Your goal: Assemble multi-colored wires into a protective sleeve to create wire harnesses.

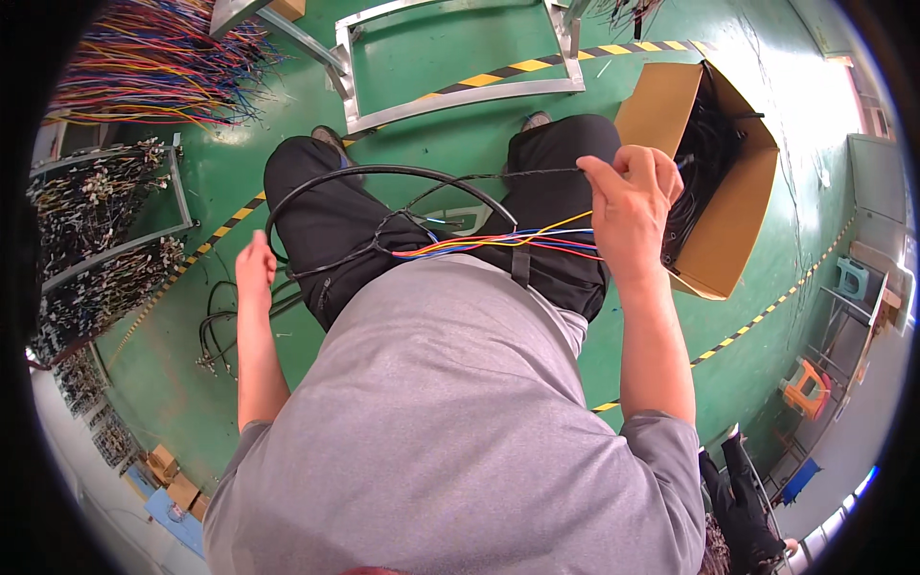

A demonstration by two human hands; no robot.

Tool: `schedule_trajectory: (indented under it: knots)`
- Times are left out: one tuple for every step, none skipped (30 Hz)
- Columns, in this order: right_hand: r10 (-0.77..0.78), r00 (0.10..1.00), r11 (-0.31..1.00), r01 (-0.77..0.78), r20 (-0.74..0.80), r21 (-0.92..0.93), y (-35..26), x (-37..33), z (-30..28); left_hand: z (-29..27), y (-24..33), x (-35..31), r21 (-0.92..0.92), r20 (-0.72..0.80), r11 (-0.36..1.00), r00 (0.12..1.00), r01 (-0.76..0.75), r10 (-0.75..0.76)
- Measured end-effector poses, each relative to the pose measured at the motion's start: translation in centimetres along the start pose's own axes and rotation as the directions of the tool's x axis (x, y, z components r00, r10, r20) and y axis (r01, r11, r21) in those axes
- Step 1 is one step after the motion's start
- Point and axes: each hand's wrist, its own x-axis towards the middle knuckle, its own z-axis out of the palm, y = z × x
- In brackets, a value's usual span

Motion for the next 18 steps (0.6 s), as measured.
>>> schedule_trajectory:
  knots:
    - [0.012,1.0,0.999,-0.012,0.006,-0.048,-0.3,0.7,0.0,1.0,0.2,0.5,0.262,-0.069,0.929,0.956,-0.259,0.286]
    - [0.036,0.999,0.995,-0.035,0.011,-0.097,-0.2,1.0,0.2,3.3,2.7,-0.9,0.466,-0.083,0.773,0.848,-0.431,0.523]
    - [-0.003,1.0,0.995,0.003,0.001,-0.095,0.0,1.5,0.1,5.6,5.7,-2.2,0.644,0.064,0.427,0.601,-0.635,0.797]
    - [-0.01,1.0,0.996,0.01,-0.003,-0.09,-0.1,2.1,0.4,7.4,7.9,-2.8,0.652,0.147,0.234,0.424,-0.721,0.894]
    - [-0.015,1.0,0.998,0.014,-0.019,-0.059,-0.2,2.6,0.6,8.4,8.8,-2.0,0.567,0.281,0.181,0.395,-0.804,0.874]
    - [-0.021,0.999,0.999,0.02,-0.037,-0.025,-0.4,3.2,0.6,9.3,9.0,-0.7,0.508,0.395,0.14,0.375,-0.85,0.839]
    - [-0.036,0.998,0.999,0.035,-0.054,-0.019,-0.9,3.9,0.4,10.1,9.1,0.1,0.543,0.487,0.217,0.515,-0.811,0.705]
    - [-0.047,0.997,0.999,0.047,-0.063,-0.009,-1.5,4.5,0.5,10.5,8.5,1.8,0.583,0.527,0.105,0.473,-0.806,0.706]
    - [-0.072,0.989,0.995,0.081,-0.131,0.066,-2.4,5.0,0.7,11.2,9.6,1.9,0.559,0.511,0.192,0.518,-0.807,0.686]
    - [-0.09,0.975,0.983,0.12,-0.201,0.139,-3.3,5.5,0.9,12.2,10.6,1.9,0.532,0.497,0.278,0.561,-0.8,0.662]
    - [-0.138,0.971,0.957,0.182,-0.197,0.225,-4.3,5.9,0.9,12.7,11.8,2.0,0.533,0.494,0.276,0.559,-0.8,0.666]
    - [-0.199,0.958,0.912,0.259,-0.207,0.319,-6.0,6.4,0.8,13.1,13.1,2.1,0.475,0.539,0.32,0.559,-0.819,0.631]
    - [-0.22,0.961,0.849,0.273,-0.167,0.453,-7.6,6.4,1.2,13.3,14.4,2.0,0.418,0.582,0.366,0.555,-0.831,0.595]
    - [-0.263,0.955,0.778,0.293,-0.135,0.556,-9.2,6.3,2.1,13.5,15.5,1.7,0.42,0.576,0.365,0.555,-0.831,0.6]
    - [-0.31,0.945,0.672,0.297,-0.106,0.678,-11.0,6.2,3.0,13.7,16.7,1.5,0.371,0.61,0.473,0.594,-0.799,0.525]
    - [-0.472,0.875,0.577,0.397,-0.104,0.714,-12.0,6.2,4.2,13.4,17.6,1.3,0.327,0.641,0.577,0.624,-0.748,0.446]
    - [-0.565,0.822,0.481,0.396,-0.068,0.782,-13.2,6.1,5.3,12.8,18.2,1.5,0.245,0.674,0.622,0.592,-0.743,0.442]
    - [-0.7,0.714,0.459,0.431,0.018,0.777,-13.5,6.0,6.4,12.2,19.7,1.1,0.248,0.672,0.618,0.592,-0.746,0.444]
